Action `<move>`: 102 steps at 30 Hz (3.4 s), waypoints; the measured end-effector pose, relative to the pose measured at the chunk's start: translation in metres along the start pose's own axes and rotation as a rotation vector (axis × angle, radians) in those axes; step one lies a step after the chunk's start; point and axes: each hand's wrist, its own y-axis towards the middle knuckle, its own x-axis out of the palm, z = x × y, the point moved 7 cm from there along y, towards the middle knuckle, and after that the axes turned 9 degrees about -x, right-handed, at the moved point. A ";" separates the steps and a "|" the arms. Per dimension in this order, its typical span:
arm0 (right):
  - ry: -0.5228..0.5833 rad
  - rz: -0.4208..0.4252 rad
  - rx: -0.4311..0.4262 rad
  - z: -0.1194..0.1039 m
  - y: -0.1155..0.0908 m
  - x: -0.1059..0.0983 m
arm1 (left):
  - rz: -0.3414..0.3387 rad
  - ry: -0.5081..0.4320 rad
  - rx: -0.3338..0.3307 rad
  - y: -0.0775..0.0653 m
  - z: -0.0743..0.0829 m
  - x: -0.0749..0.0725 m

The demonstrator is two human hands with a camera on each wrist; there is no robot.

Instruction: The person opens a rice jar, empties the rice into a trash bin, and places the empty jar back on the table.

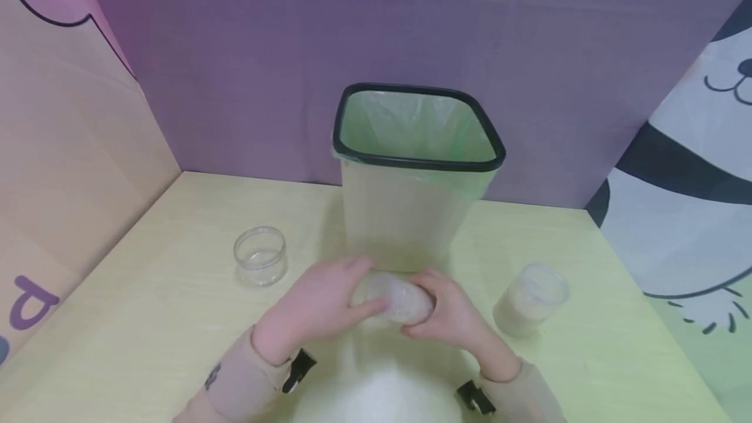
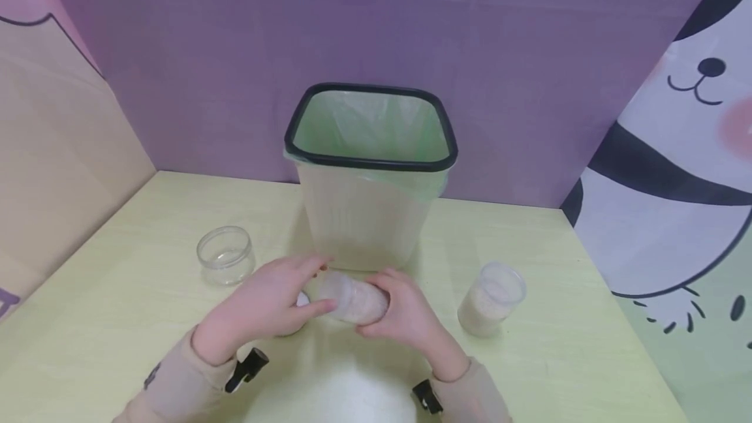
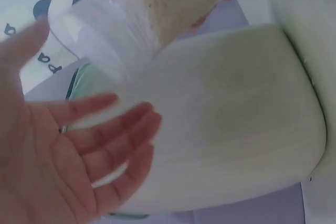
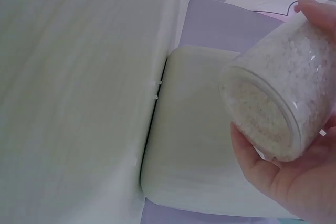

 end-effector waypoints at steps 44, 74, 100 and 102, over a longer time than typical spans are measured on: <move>0.166 -0.015 0.019 0.004 -0.001 -0.003 | 0.122 -0.147 0.243 -0.004 0.009 -0.018; 0.342 0.138 0.191 0.022 -0.013 -0.069 | -0.307 -0.250 -0.077 0.012 -0.017 0.060; 0.287 0.261 0.320 0.020 -0.020 -0.090 | -0.464 -0.103 -0.074 0.008 -0.014 0.101; 0.294 0.263 0.324 0.020 -0.019 -0.090 | -0.449 -0.084 -0.064 0.008 -0.013 0.100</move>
